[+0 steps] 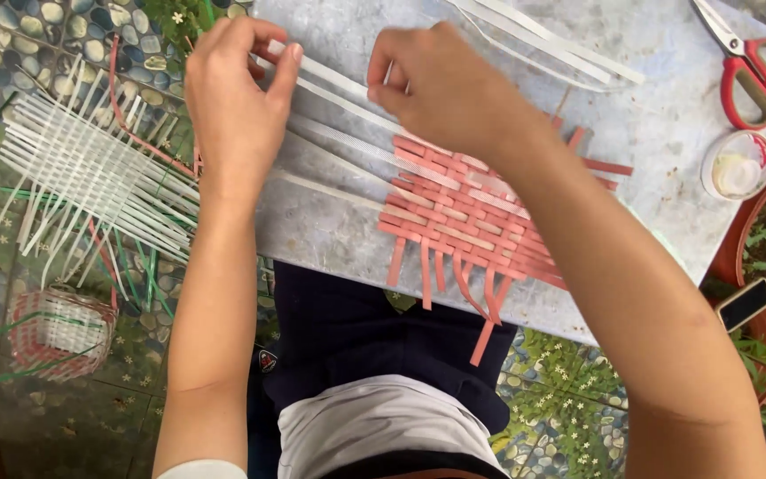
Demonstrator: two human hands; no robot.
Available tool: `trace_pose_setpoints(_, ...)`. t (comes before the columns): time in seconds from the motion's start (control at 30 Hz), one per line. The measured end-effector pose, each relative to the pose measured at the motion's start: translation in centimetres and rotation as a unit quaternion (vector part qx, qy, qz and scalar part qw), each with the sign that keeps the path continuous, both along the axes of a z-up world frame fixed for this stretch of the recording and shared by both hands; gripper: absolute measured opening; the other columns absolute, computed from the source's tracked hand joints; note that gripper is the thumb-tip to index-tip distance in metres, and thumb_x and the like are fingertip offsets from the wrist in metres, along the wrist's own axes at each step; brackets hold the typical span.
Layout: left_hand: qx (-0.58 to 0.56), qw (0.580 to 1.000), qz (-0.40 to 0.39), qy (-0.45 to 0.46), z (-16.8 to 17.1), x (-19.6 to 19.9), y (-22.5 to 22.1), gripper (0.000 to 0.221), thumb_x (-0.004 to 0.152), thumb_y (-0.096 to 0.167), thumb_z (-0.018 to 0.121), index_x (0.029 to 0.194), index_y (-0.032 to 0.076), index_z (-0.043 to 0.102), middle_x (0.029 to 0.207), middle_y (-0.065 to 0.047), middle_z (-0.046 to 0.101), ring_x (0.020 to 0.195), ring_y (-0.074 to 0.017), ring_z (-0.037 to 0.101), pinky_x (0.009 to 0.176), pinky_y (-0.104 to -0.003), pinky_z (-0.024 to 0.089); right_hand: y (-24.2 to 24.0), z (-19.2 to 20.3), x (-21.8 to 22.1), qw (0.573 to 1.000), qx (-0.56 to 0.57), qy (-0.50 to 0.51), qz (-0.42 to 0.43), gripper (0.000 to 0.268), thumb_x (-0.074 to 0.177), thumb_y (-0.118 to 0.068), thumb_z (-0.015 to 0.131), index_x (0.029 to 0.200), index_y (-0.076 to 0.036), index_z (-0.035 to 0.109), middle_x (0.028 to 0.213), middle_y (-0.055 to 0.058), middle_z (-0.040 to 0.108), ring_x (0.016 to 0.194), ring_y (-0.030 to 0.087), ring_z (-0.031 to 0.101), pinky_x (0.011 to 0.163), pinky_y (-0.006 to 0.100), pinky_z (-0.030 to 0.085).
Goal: Weaving white plastic strips into a pink grid to create a woven component.
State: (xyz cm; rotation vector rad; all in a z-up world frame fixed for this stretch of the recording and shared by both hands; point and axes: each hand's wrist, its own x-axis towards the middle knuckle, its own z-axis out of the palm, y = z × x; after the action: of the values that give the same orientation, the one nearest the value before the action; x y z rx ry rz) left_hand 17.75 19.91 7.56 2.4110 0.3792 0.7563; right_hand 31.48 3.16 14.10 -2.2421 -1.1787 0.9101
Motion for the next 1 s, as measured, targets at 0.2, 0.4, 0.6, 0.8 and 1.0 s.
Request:
trace_pose_setpoints(0.2, 0.0, 0.999, 0.006, 0.052, -1.5, -0.1, 0.7, 0.011, 0.092, 0.009, 0.078, 0.091, 0.006, 0.067, 0.082, -0.006, 0.061, 0.062, -0.0169, 0.058, 0.059, -0.033, 0.048, 2.4, -4.2, 0.4, 0.99, -0.135, 0.007, -0.038, 0.019, 0.1, -0.025, 0.057, 0.085, -0.013, 0.055, 0.096, 0.003, 0.061, 0.059, 0.022, 0.055, 0.051, 0.041, 0.042)
trace_pose_setpoints(0.4, 0.03, 0.997, 0.024, 0.069, -2.0, 0.0, 0.4, 0.014, 0.092, 0.014, 0.077, 0.095, 0.009, 0.064, 0.082, -0.002, 0.062, 0.08, -0.0254, 0.054, 0.073, -0.039, 0.039, 3.0, -5.6, 0.4, 0.986, -0.127, 0.044, -0.1, 0.03, 0.099, -0.019, 0.061, 0.072, -0.009, 0.051, 0.072, 0.006, 0.06, 0.048, 0.019, 0.052, 0.046, 0.036, 0.042)
trace_pose_setpoints(0.6, 0.181, 0.983, 0.001, 0.038, 0.9, 0.7, -1.2, 0.044, 0.085, 0.0, 0.087, 0.109, 0.008, 0.051, 0.083, -0.001, 0.058, 0.105, -0.0248, 0.049, 0.077, -0.038, 0.032, 3.1, -6.4, 0.3, 0.984, -0.125, 0.022, -0.129, 0.024, 0.095, -0.023, 0.068, 0.081, -0.01, 0.055, 0.071, 0.007, 0.061, 0.048, 0.023, 0.054, 0.045, 0.04, 0.042)
trace_pose_setpoints(0.8, -0.026, 0.99, -0.117, -0.076, 1.0, 0.8, -3.5, 0.02, 0.093, -0.006, 0.076, 0.102, 0.0, 0.059, 0.086, -0.01, 0.068, 0.081, -0.0206, 0.065, 0.07, -0.031, 0.052, 2.9, -8.9, 0.6, 0.991, -0.075, -0.031, -0.105, 0.025, 0.092, -0.024, 0.066, 0.081, -0.003, 0.057, 0.082, 0.015, 0.055, 0.048, 0.031, 0.051, 0.04, 0.043, 0.038)
trace_pose_setpoints(1.0, -0.059, 0.978, -0.175, -0.096, 0.4, 1.2, -3.2, 0.015, 0.092, -0.006, 0.076, 0.105, -0.004, 0.07, 0.098, -0.014, 0.067, 0.089, -0.0273, 0.066, 0.077, -0.036, 0.053, 3.2, -11.4, 0.9, 0.989, -0.066, -0.07, -0.11, 0.018, 0.087, -0.02, 0.07, 0.088, -0.006, 0.06, 0.085, 0.016, 0.059, 0.061, 0.036, 0.064, 0.046, 0.046, 0.047)
